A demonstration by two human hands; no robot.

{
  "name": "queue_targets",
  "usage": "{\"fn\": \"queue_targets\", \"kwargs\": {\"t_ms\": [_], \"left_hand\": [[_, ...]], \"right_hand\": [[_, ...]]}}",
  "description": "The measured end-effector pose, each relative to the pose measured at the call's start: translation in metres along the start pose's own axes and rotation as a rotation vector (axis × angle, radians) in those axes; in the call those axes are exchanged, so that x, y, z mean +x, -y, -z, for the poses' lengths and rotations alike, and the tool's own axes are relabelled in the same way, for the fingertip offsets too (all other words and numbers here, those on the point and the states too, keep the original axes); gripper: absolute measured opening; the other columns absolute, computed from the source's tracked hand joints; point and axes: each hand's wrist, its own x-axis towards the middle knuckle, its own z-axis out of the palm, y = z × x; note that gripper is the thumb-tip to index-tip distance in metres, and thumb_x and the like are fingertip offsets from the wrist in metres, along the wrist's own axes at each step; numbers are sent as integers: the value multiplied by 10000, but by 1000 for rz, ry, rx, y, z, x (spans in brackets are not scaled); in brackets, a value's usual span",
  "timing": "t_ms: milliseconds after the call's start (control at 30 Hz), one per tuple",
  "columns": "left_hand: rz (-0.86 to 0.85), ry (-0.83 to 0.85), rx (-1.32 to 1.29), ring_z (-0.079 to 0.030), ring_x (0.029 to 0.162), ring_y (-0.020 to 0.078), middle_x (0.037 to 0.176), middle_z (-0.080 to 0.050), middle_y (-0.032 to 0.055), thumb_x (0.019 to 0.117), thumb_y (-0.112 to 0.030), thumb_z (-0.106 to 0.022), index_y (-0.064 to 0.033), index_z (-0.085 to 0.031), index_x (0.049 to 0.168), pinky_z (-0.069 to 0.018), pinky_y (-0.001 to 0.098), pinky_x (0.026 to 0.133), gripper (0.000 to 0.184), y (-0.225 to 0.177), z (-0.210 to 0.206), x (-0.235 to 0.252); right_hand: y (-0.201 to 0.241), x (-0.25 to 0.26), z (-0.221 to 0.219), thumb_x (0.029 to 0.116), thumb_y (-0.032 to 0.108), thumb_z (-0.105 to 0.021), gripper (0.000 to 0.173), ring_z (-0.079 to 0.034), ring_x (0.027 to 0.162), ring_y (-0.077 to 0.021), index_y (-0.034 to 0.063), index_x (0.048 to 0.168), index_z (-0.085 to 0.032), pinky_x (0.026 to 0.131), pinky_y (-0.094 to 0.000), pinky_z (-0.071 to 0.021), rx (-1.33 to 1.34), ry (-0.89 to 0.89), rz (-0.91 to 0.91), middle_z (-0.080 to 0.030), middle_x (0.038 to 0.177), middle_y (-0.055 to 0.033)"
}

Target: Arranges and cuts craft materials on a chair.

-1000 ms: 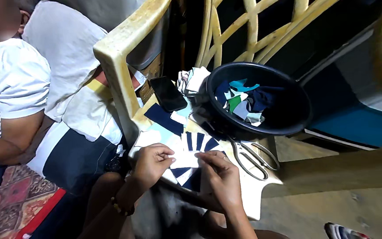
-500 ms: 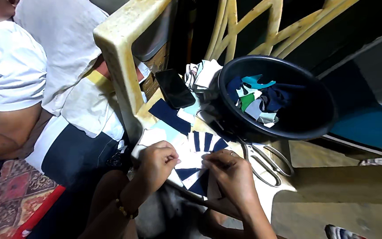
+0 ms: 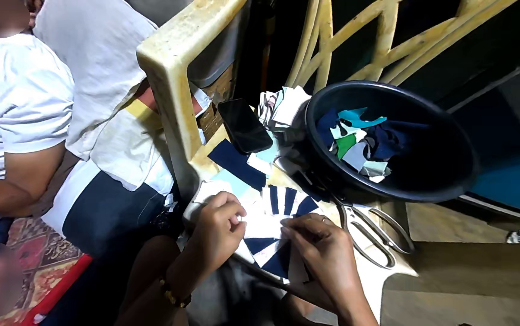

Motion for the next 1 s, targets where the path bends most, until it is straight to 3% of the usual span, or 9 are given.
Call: {"fn": "queue_targets", "kwargs": {"t_ms": [100, 200, 300, 433, 667, 900, 1000], "left_hand": [[-34, -66, 35, -572, 664, 20, 911, -680, 113, 765, -5, -685, -5, -733, 843, -457, 103, 587, 92, 1, 1, 1], [-89, -17, 13, -599, 689, 39, 903, -710, 106, 809, -9, -673, -12, -752, 847, -475, 116, 623, 88, 2, 0, -1], [-125, 79, 32, -674, 797, 142, 937, -736, 103, 827, -47, -728, -27, -773, 877, -542, 216, 714, 70, 4, -2, -5], [-122, 156, 93, -681, 879, 218, 968, -737, 86, 844, -95, -752, -47, -788, 899, -552, 330, 796, 81, 6, -3, -5], [-113, 166, 93, -683, 848, 210, 963, -729, 94, 822, -97, -769, -52, -781, 886, -563, 334, 759, 79, 7, -3, -4], [-105, 146, 64, -691, 849, 202, 963, -734, 97, 792, -79, -788, -45, -759, 843, -566, 326, 750, 68, 9, -4, -3], [-99, 148, 65, -687, 841, 194, 976, -734, 93, 798, -91, -789, -49, -756, 847, -561, 313, 732, 73, 9, -4, -4]], "right_hand": [[0, 0, 0, 828, 128, -699, 121, -669, 774, -118, 78, 878, -797, 706, -269, -538, -3, -1, -6, -718, 839, -50], [0, 0, 0, 825, 130, -694, 122, -669, 779, -112, 78, 872, -794, 707, -260, -536, 3, -6, -7, -718, 838, -46], [1, 0, 0, 822, 124, -696, 119, -671, 784, -107, 81, 873, -795, 711, -256, -540, 8, -9, -5, -719, 843, -44], [2, 0, 1, 824, 113, -695, 122, -675, 797, -123, 81, 880, -799, 721, -275, -545, -1, -6, -13, -720, 847, -46], [-2, 1, -1, 811, 90, -682, 152, -670, 769, -92, 62, 923, -781, 705, -234, -548, 63, -29, -18, -721, 848, -38], [2, 2, 0, 780, 94, -732, 309, -649, 695, -141, 22, 1080, -717, 662, -342, -540, 33, -15, -112, -693, 797, -26], [2, 1, 0, 772, 138, -748, 349, -634, 664, -110, 37, 1104, -710, 626, -299, -530, 27, -10, -115, -685, 776, 1]]}}
